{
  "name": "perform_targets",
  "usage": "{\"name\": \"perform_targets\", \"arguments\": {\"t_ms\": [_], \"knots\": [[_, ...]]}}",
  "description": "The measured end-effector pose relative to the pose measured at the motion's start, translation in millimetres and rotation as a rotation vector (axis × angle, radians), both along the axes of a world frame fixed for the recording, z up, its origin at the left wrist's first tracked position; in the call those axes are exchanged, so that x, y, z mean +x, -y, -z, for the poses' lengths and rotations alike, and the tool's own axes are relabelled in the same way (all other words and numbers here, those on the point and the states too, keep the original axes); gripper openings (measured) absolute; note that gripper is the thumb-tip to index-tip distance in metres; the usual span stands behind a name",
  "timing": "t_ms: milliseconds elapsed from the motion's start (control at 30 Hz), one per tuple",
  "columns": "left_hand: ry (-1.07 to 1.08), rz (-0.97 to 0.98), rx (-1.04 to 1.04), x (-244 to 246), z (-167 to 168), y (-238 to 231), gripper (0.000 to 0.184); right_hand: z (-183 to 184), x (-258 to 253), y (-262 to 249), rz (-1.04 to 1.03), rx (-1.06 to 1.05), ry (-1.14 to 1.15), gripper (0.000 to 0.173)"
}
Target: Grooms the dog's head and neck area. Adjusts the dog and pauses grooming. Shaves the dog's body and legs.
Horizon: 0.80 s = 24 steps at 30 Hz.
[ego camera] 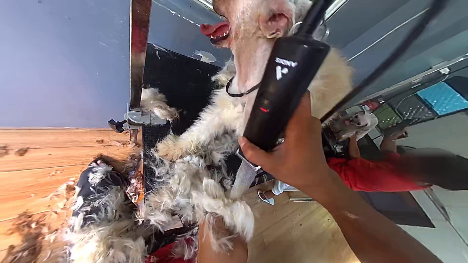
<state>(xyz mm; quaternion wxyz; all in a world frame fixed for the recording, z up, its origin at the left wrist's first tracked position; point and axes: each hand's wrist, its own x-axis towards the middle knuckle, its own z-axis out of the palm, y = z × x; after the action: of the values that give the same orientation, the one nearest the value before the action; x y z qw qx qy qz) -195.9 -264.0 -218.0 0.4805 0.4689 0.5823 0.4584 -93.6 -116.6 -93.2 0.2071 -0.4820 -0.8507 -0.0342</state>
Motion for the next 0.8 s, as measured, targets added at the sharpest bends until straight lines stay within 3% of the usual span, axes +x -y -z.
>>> {"name": "perform_targets", "arguments": {"t_ms": [133, 300, 367, 467, 600, 700, 800], "knots": [[-0.029, 0.014, -0.041, 6.1, 4.5, -0.3, 0.035, 26.8, 17.2, 25.2, -0.101, 0.067, -0.071, 0.065], [0.007, -0.033, 0.073, 6.2, 22.2, 0.6, 0.046, 57.3, 18.4, 46.7, -0.275, -0.156, -0.388, 0.055], [-0.054, -0.006, 0.082, 0.4, 17.0, -3.2, 0.041, 54.5, 28.1, 43.3, -0.216, -0.104, -0.539, 0.059], [-0.158, 0.062, 0.055, -6.2, 11.6, -16.9, 0.035, 53.5, 42.2, 31.3, -0.052, 0.135, -0.618, 0.059], [-0.232, 0.250, 0.087, -22.0, 18.6, -30.2, 0.032, 88.9, 46.8, 52.1, -0.079, -0.068, -0.731, 0.055], [-0.284, 0.429, 0.096, -44.1, 13.6, -33.4, 0.033, 110.1, 53.6, 68.1, -0.003, -0.129, -1.118, 0.043], [-0.170, 0.606, -0.083, -60.2, 6.3, -51.0, 0.034, 120.9, 64.3, 71.8, 0.102, -0.345, -1.822, 0.027]]}}
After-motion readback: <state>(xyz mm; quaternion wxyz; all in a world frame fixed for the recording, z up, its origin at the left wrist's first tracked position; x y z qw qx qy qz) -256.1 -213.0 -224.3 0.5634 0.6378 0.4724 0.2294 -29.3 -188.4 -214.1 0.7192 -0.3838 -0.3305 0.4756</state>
